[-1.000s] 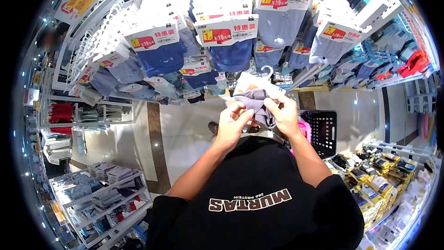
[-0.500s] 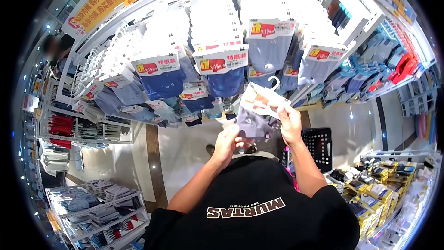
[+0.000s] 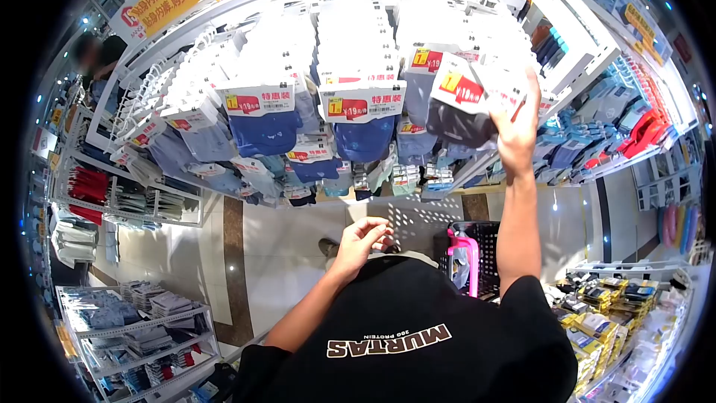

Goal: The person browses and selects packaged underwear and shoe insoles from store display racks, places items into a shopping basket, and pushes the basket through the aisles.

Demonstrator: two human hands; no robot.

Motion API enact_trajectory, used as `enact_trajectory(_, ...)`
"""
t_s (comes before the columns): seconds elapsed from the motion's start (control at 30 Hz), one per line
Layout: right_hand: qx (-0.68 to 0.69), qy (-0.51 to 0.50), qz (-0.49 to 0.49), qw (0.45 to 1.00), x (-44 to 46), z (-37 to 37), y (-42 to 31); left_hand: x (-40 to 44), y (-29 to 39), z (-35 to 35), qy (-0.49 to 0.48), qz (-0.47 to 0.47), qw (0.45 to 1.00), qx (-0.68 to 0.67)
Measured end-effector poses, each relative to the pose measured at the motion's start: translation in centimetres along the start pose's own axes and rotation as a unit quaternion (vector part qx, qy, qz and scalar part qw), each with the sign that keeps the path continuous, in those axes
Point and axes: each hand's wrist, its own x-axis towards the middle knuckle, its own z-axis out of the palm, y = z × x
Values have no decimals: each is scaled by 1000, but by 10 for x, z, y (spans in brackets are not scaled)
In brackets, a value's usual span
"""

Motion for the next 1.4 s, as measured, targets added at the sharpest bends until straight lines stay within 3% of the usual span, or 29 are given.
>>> enact_trajectory(0.17, 7, -42, 0, 999, 31, 11, 21, -4, 1, 2, 20, -3, 1000, 7)
enact_trajectory(0.23, -55, -63, 26, 996, 33, 17, 33, -3, -1, 0, 22, -2, 1000, 2)
enact_trajectory(0.3, -82, -69, -28, 994, 29, 21, 47, -3, -4, -3, 25, -1, 1000, -1)
enact_trajectory(0.37, -11, -49, 45, 998, 14, 21, 50, -3, -8, -4, 29, -3, 1000, -2)
enact_trajectory(0.47, -144, 41, 32, 988, -21, 10, 39, -3, -11, -8, 42, -10, 999, -3)
enact_trajectory(0.57, -180, 129, -48, 974, -28, -35, 33, -4, -15, -10, 56, -21, 998, -12)
enact_trajectory(0.63, -198, 226, -39, 953, -12, -71, 37, -3, -16, -12, 44, -32, 999, -5)
enact_trajectory(0.7, -262, 239, -45, 934, 1, -99, 47, 3, -20, -12, 28, -36, 999, 11)
enact_trajectory(0.73, -253, 207, -44, 944, 5, -106, 53, 5, -20, -10, 14, -40, 999, 18)
enact_trajectory(0.77, -251, 202, 16, 947, 1, -110, 60, 8, -20, -6, -2, -40, 999, 24)
enact_trajectory(0.83, -189, 182, 7, 965, -6, -102, 64, 11, -12, 4, -19, -40, 999, 27)
enact_trajectory(0.87, -204, 207, 0, 957, -9, -100, 68, 12, -9, 8, -26, -38, 998, 30)
enact_trajectory(0.9, -177, 212, 53, 960, -11, -94, 56, 13, -7, 11, -28, -35, 999, 31)
enact_trajectory(0.97, -128, 200, 11, 971, -15, -98, 62, 15, -5, 13, -31, -30, 999, 32)
enact_trajectory(1.1, -49, 154, 73, 984, -19, -107, 51, 15, -8, 8, -27, -24, 999, 17)
enact_trajectory(1.23, -44, 131, 47, 989, -18, -112, 31, 16, -3, 10, -19, -20, 999, 21)
enact_trajectory(1.4, 100, 159, 77, 979, -30, -106, 6, 25, 6, 20, -51, 17, 998, 34)
